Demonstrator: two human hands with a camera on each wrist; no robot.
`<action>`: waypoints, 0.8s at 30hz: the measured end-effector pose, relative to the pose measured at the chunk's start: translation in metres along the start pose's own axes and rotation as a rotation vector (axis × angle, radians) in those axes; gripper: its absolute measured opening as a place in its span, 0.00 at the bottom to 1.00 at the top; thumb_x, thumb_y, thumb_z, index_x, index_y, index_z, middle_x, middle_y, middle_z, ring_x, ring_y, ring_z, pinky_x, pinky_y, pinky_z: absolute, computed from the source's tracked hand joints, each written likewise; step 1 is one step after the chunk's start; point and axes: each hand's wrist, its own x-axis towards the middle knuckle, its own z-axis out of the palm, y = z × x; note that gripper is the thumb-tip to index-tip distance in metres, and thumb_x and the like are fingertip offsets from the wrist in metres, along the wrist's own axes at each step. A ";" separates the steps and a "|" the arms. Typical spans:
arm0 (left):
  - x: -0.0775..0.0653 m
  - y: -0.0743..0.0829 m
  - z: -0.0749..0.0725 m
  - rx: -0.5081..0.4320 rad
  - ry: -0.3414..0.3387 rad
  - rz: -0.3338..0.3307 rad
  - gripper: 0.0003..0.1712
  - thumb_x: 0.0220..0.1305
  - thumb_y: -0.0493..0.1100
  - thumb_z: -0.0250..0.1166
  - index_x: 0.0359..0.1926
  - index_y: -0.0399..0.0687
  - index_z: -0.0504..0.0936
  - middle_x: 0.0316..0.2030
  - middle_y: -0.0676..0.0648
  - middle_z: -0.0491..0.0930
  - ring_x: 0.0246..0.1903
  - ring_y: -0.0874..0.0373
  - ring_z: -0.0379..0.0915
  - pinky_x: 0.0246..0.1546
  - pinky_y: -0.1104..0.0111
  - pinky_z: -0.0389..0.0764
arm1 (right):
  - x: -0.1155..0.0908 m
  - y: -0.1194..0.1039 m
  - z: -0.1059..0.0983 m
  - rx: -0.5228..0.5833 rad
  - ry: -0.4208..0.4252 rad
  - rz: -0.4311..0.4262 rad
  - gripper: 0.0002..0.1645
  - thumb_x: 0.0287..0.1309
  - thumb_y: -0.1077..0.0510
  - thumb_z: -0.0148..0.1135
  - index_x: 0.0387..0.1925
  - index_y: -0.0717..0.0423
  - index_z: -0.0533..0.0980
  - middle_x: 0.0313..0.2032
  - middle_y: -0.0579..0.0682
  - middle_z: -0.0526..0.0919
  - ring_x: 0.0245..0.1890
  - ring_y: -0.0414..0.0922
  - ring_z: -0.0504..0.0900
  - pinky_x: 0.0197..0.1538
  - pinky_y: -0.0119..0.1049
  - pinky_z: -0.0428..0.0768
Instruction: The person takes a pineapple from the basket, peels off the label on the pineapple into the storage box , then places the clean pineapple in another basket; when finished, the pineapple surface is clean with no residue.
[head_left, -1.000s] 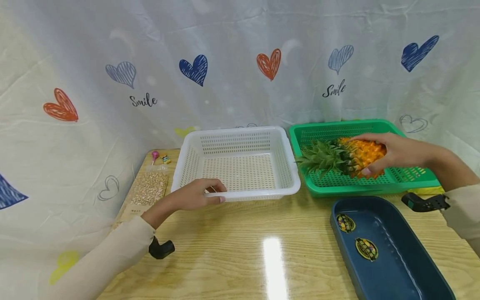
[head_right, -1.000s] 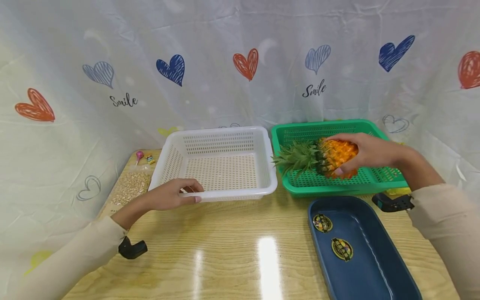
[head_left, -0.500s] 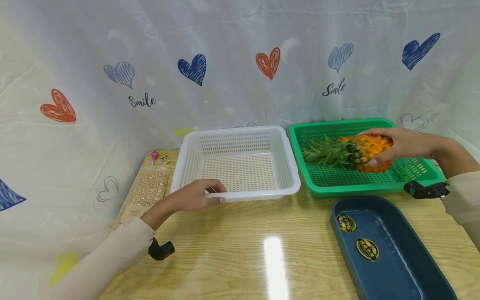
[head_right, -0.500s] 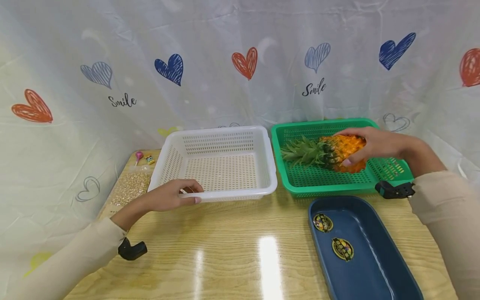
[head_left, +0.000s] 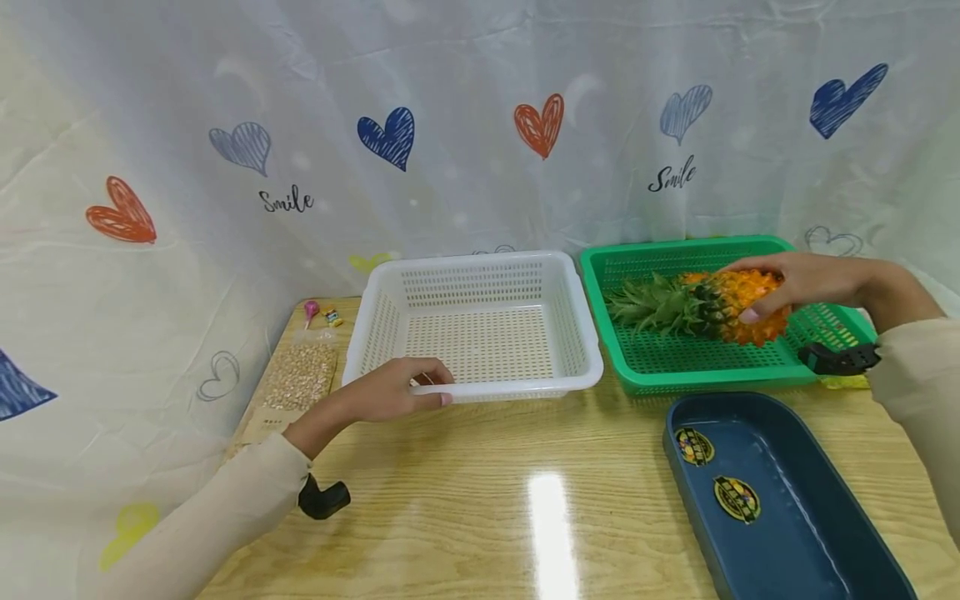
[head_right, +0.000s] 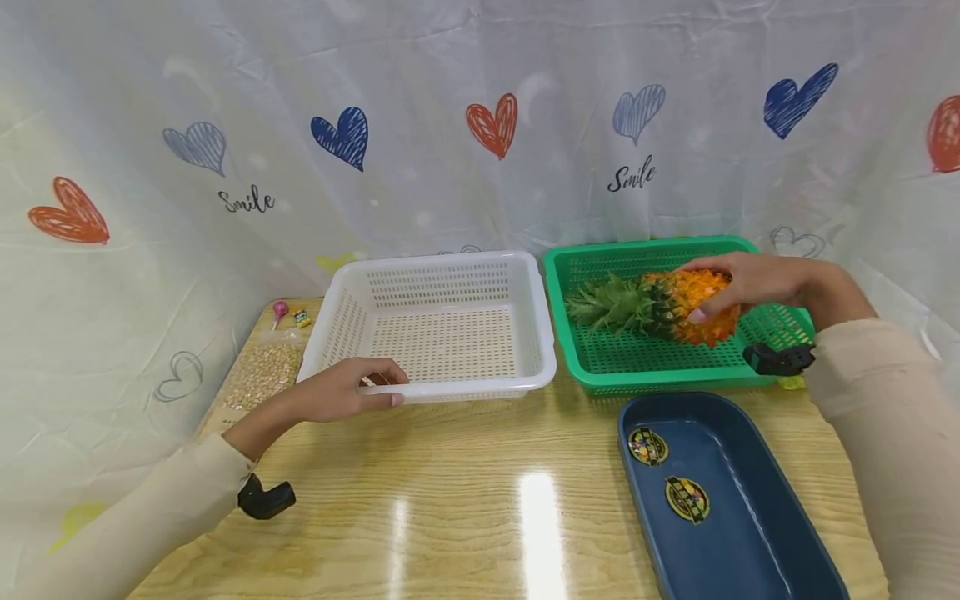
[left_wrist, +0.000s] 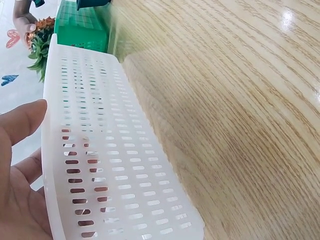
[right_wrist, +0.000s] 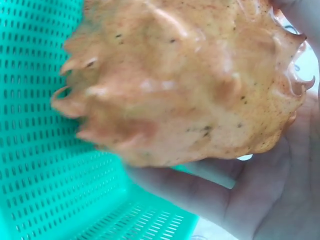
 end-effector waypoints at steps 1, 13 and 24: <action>0.000 0.000 0.000 -0.003 0.000 -0.004 0.12 0.70 0.54 0.64 0.50 0.57 0.81 0.51 0.54 0.81 0.52 0.56 0.77 0.56 0.57 0.76 | 0.001 0.001 -0.001 0.007 -0.015 0.008 0.47 0.64 0.54 0.64 0.77 0.61 0.53 0.72 0.74 0.52 0.60 0.69 0.71 0.43 0.51 0.80; 0.000 -0.001 0.001 -0.002 0.001 0.000 0.12 0.70 0.53 0.64 0.50 0.57 0.81 0.51 0.54 0.81 0.51 0.56 0.77 0.56 0.57 0.76 | 0.011 0.005 -0.007 0.230 -0.158 0.081 0.54 0.67 0.57 0.61 0.79 0.63 0.38 0.67 0.77 0.58 0.37 0.56 0.84 0.43 0.49 0.84; 0.000 -0.001 0.001 -0.009 -0.003 -0.004 0.12 0.70 0.54 0.64 0.50 0.58 0.81 0.50 0.55 0.81 0.52 0.57 0.77 0.56 0.57 0.76 | 0.013 0.010 -0.007 0.138 -0.148 0.083 0.53 0.65 0.54 0.63 0.79 0.64 0.43 0.73 0.77 0.42 0.53 0.69 0.76 0.45 0.55 0.81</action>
